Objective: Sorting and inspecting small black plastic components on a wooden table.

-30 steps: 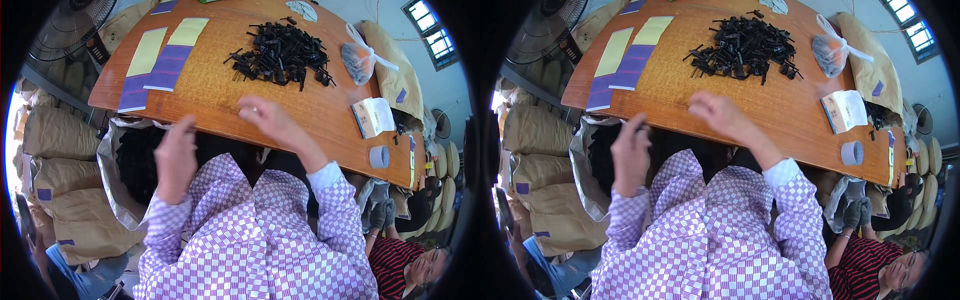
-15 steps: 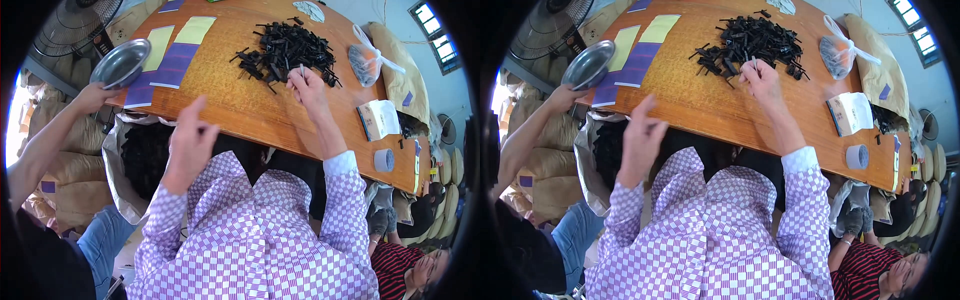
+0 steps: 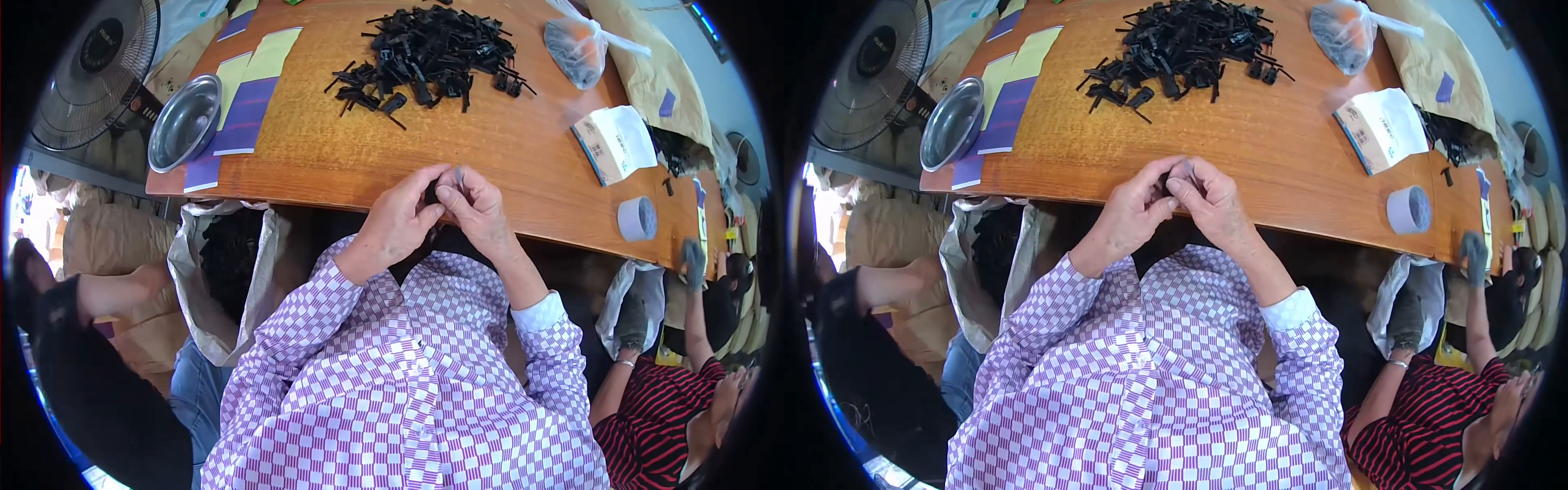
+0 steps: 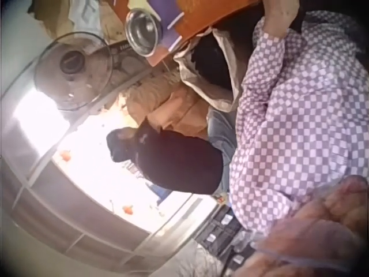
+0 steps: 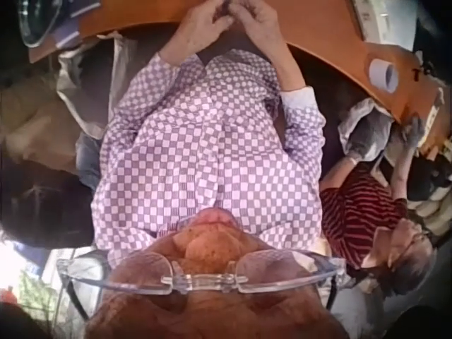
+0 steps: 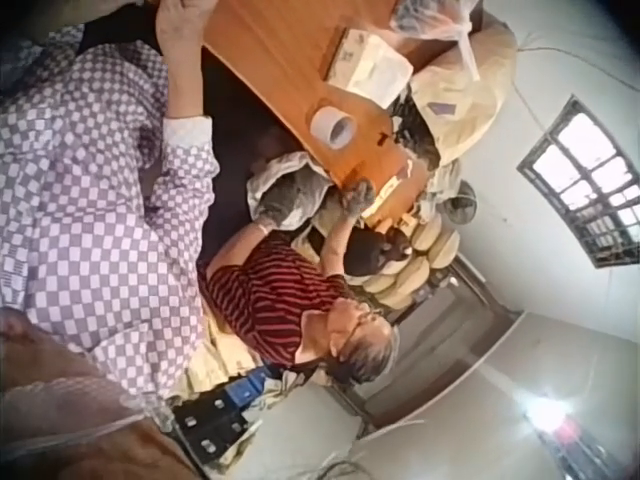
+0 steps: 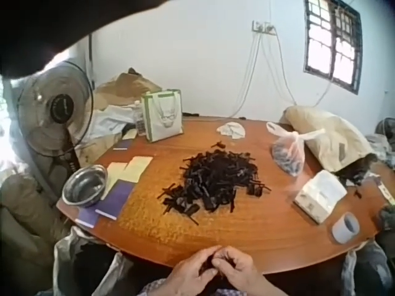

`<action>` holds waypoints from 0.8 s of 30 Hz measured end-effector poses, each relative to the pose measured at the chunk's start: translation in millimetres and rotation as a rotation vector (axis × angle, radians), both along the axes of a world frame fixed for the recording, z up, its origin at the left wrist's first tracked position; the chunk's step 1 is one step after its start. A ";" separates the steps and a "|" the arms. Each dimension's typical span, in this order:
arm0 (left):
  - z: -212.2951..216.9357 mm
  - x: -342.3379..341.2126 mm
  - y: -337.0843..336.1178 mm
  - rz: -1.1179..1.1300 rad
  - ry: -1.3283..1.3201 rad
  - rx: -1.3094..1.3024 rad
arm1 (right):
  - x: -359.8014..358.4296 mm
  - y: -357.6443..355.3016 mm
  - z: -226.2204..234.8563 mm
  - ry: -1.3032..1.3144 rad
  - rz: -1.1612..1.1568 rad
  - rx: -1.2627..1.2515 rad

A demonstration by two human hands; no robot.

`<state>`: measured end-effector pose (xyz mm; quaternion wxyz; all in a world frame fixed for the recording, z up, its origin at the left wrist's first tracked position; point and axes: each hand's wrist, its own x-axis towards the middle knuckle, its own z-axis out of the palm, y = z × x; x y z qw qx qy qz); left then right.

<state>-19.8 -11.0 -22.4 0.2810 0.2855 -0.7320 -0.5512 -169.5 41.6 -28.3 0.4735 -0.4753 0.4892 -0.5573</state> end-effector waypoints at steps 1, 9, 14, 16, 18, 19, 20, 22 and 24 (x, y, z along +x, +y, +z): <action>-5.9 -2.2 4.1 0.041 0.050 0.046 | 1.6 0.5 -3.7 -0.044 -0.018 -0.008; -5.4 0.0 14.6 0.155 0.048 0.166 | 10.8 7.1 -8.6 -0.052 -0.110 0.017; -9.0 10.8 11.9 0.166 0.226 0.215 | 21.1 15.8 16.6 -0.083 0.019 0.166; -5.9 14.5 12.7 0.213 0.230 0.202 | 24.5 14.6 12.2 0.007 0.068 0.137; -6.5 17.2 12.2 0.225 0.222 0.162 | 32.2 12.2 9.4 0.020 0.070 0.123; -6.9 18.9 11.8 0.233 0.206 0.120 | 35.8 10.5 8.5 0.027 0.068 0.108; -5.2 21.2 11.7 0.239 0.212 0.123 | 38.2 8.7 8.2 0.034 0.073 0.111; -1.3 25.2 11.8 0.256 0.112 0.048 | 42.0 5.7 7.1 0.070 0.061 0.105; -6.6 26.3 11.1 0.283 0.121 -0.009 | 47.5 2.8 3.9 0.058 0.047 0.114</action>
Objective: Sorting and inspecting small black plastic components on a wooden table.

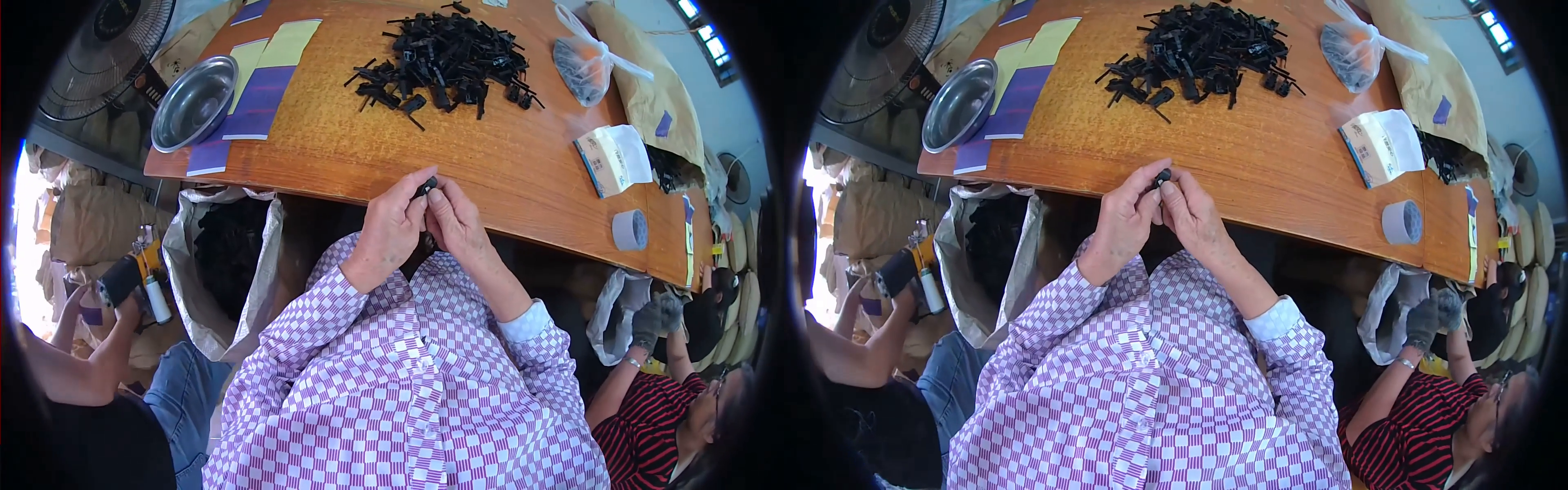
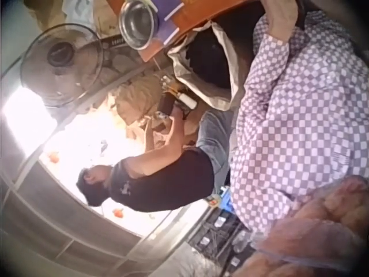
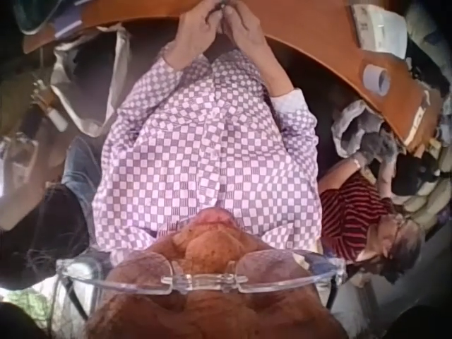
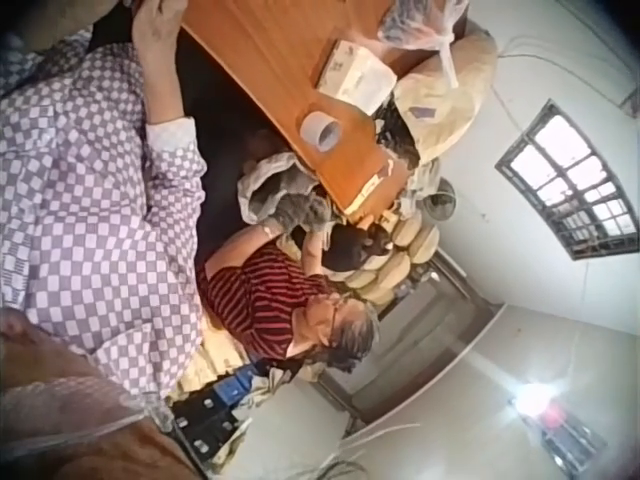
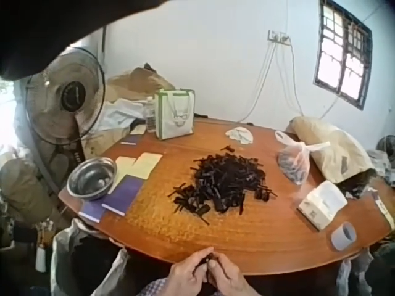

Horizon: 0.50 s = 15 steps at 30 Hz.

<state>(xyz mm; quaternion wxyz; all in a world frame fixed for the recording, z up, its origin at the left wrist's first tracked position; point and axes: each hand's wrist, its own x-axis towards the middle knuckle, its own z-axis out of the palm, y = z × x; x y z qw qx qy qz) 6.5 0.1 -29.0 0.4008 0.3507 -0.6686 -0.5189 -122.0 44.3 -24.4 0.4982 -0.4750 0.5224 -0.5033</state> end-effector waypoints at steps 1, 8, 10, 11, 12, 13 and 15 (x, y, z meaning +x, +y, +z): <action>-2.2 0.9 0.0 0.026 -0.006 -0.061 | 3.1 -1.3 -1.1 -0.017 -0.019 0.003; 0.0 6.0 0.1 0.142 -0.094 -0.329 | 13.6 -11.7 -13.0 0.020 -0.079 -0.034; -4.0 4.6 -3.8 0.221 -0.140 -0.441 | 11.2 -19.6 -19.6 -0.078 -0.009 -0.027; -3.1 6.3 -3.5 0.216 -0.142 -0.443 | 7.4 -19.1 -17.0 -0.081 -0.014 -0.028; -3.1 10.0 -3.1 0.150 -0.146 -0.350 | 3.1 -18.5 -7.8 -0.031 0.053 0.046; -2.8 11.8 -2.2 0.083 -0.150 -0.258 | -1.8 -17.2 -0.7 0.018 0.119 0.120; 2.9 8.5 2.4 0.072 -0.129 -0.194 | -13.3 -12.7 7.9 -0.014 0.151 0.110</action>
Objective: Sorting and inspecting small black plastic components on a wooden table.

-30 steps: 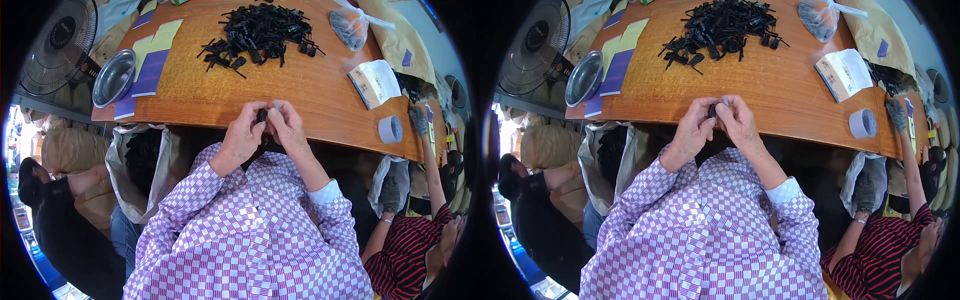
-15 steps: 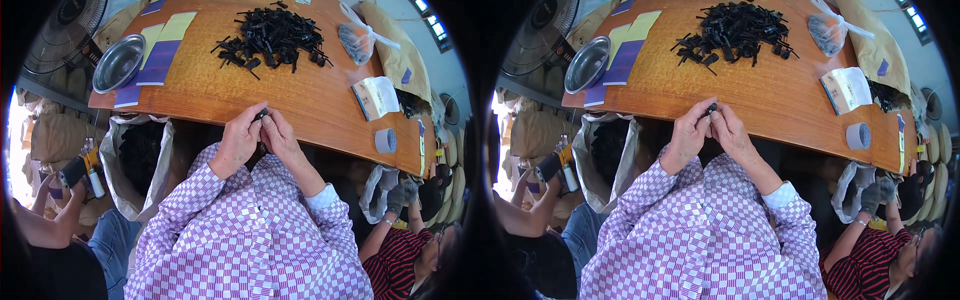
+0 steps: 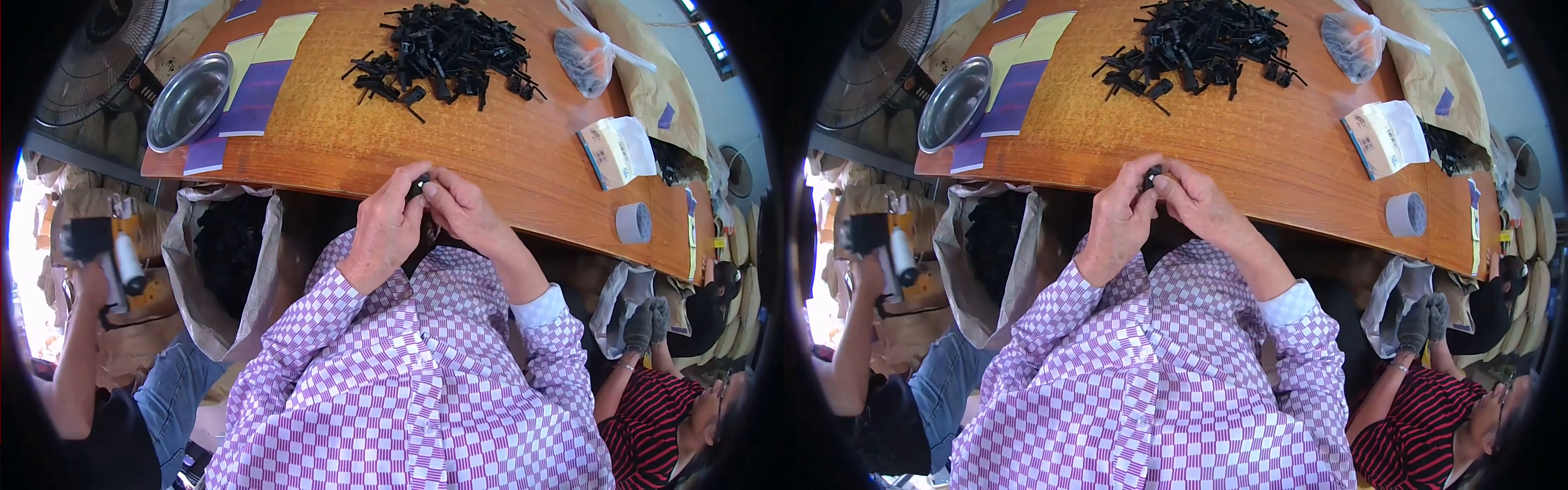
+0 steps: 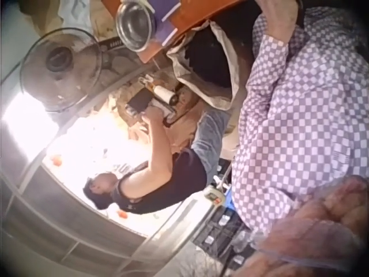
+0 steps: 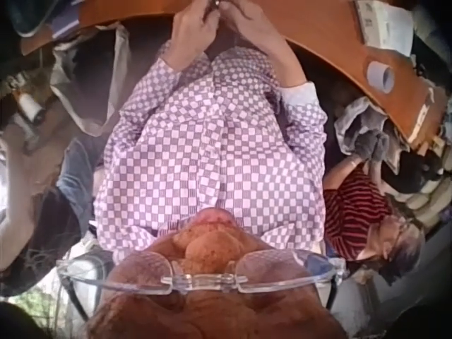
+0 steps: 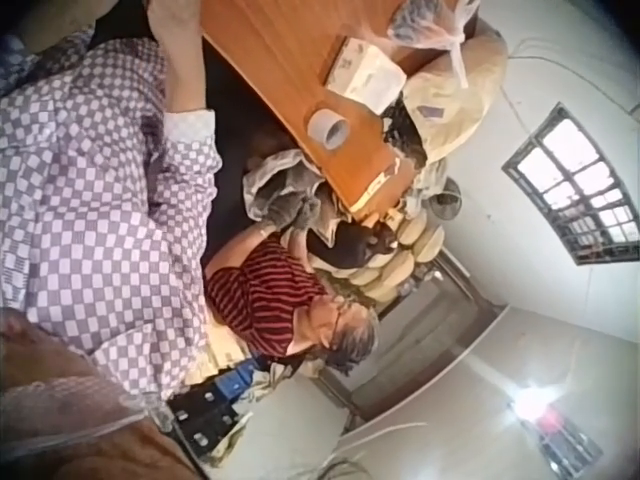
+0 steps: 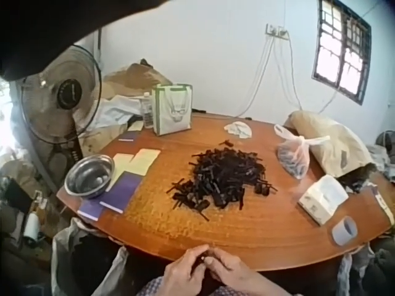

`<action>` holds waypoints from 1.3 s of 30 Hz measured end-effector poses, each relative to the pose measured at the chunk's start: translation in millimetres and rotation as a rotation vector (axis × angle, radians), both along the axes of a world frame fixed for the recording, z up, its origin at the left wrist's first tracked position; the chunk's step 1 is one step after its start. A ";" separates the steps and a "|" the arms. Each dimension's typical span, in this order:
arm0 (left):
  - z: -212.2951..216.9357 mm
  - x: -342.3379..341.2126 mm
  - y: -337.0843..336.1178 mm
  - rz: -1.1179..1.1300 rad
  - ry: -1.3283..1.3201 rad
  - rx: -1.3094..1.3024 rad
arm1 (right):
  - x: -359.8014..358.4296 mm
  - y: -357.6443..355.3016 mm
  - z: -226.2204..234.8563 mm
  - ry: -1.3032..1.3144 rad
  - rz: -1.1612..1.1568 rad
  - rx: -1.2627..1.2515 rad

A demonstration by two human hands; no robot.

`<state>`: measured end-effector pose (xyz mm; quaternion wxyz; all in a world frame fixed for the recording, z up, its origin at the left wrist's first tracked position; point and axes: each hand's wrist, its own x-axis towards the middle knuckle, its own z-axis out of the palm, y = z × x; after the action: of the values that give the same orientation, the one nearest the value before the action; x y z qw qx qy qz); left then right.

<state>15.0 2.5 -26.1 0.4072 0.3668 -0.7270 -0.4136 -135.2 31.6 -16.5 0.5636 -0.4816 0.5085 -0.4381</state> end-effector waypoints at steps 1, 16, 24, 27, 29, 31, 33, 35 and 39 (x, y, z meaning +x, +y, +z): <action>4.0 -1.8 2.1 -0.003 0.026 0.063 | -3.6 2.1 1.5 -0.031 0.036 -0.009; 21.8 -4.0 -2.9 -0.418 0.555 0.907 | -23.9 14.2 -11.1 -0.445 -0.122 -0.061; 20.0 -4.9 1.3 -0.459 0.162 0.577 | -24.4 19.9 -8.7 -0.411 -0.108 0.023; 9.8 -10.9 8.4 -0.318 0.087 0.392 | -17.0 19.1 -20.1 -0.214 -0.127 -0.048; 13.5 -8.7 8.6 -0.306 0.072 0.399 | -14.1 21.1 -18.5 -0.088 -0.121 -0.149; 9.5 -3.0 6.7 -0.279 0.025 0.443 | -9.4 25.2 -2.0 0.038 -0.078 -0.068; 6.0 4.3 1.1 -0.278 0.067 0.447 | -2.6 25.1 -3.3 0.089 -0.052 -0.086; 5.6 9.8 -0.8 -0.279 0.109 0.450 | 3.2 22.5 -5.0 0.139 -0.028 -0.105; 4.0 19.1 -3.0 -0.233 0.124 0.425 | 14.0 14.4 -5.5 0.242 0.031 -0.156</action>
<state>34.1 -0.6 -22.0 0.3145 0.3319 -0.6348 -0.6229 -121.2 46.1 -21.9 0.4658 -0.5811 0.5293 -0.4064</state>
